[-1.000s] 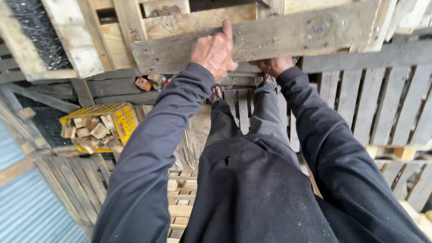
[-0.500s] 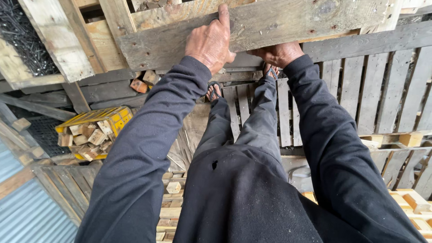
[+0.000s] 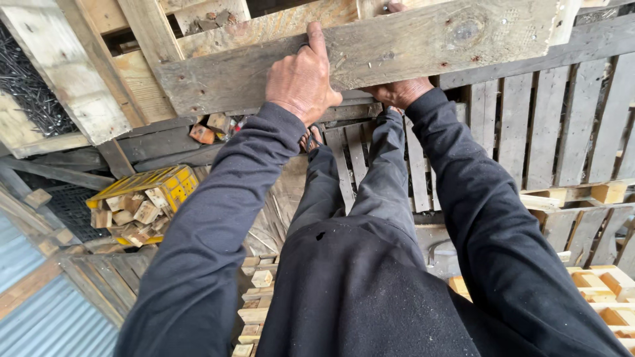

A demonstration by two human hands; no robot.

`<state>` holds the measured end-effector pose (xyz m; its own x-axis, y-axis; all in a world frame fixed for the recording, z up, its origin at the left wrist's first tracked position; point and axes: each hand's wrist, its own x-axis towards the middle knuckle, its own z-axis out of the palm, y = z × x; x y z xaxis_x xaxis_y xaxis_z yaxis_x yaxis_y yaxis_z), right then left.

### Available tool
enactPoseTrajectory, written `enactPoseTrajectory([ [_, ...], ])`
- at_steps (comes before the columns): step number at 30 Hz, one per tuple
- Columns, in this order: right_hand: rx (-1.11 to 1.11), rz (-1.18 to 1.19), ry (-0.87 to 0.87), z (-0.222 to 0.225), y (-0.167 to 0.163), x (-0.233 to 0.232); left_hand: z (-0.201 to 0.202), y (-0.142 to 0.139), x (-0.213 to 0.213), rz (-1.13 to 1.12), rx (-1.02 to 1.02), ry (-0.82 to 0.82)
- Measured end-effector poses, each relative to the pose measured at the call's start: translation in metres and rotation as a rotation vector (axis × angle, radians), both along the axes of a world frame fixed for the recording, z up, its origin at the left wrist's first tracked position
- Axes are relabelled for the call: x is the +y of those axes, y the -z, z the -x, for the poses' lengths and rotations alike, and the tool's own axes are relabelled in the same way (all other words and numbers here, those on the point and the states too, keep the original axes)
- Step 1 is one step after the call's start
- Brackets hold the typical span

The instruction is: The person uses a hammer to drive nails into small wooden blocks and attaches them to a wooden pallet. They repeatedly position blocks, align them, and hammer nails to secure the pieces together.

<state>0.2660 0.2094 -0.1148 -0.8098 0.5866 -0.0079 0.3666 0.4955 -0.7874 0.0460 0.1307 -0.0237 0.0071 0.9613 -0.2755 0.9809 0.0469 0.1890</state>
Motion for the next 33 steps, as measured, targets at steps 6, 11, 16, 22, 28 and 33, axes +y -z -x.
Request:
enactPoseTrajectory([
  [6,-0.162,-0.090,-0.070,0.006,0.005,-0.002,0.003,0.005,-0.004,-0.052,-0.063,-0.051],
  [11,-0.099,-0.085,-0.061,0.007,0.003,-0.003,0.004,0.003,-0.001,0.016,-0.100,-0.078],
  [16,-0.173,-0.176,-0.080,0.009,-0.002,-0.005,0.001,0.002,-0.001,-0.009,-0.093,-0.081],
  [22,-0.146,-0.359,-0.021,0.017,-0.016,-0.008,-0.001,0.009,-0.002,-0.067,-0.060,-0.091],
  [28,-0.208,-0.337,0.309,0.002,-0.027,-0.056,-0.002,0.005,-0.006,-0.124,-0.112,-0.105],
  [33,-0.200,-0.131,0.483,-0.027,-0.033,-0.151,-0.005,-0.014,-0.011,-0.187,-0.205,-0.110],
])
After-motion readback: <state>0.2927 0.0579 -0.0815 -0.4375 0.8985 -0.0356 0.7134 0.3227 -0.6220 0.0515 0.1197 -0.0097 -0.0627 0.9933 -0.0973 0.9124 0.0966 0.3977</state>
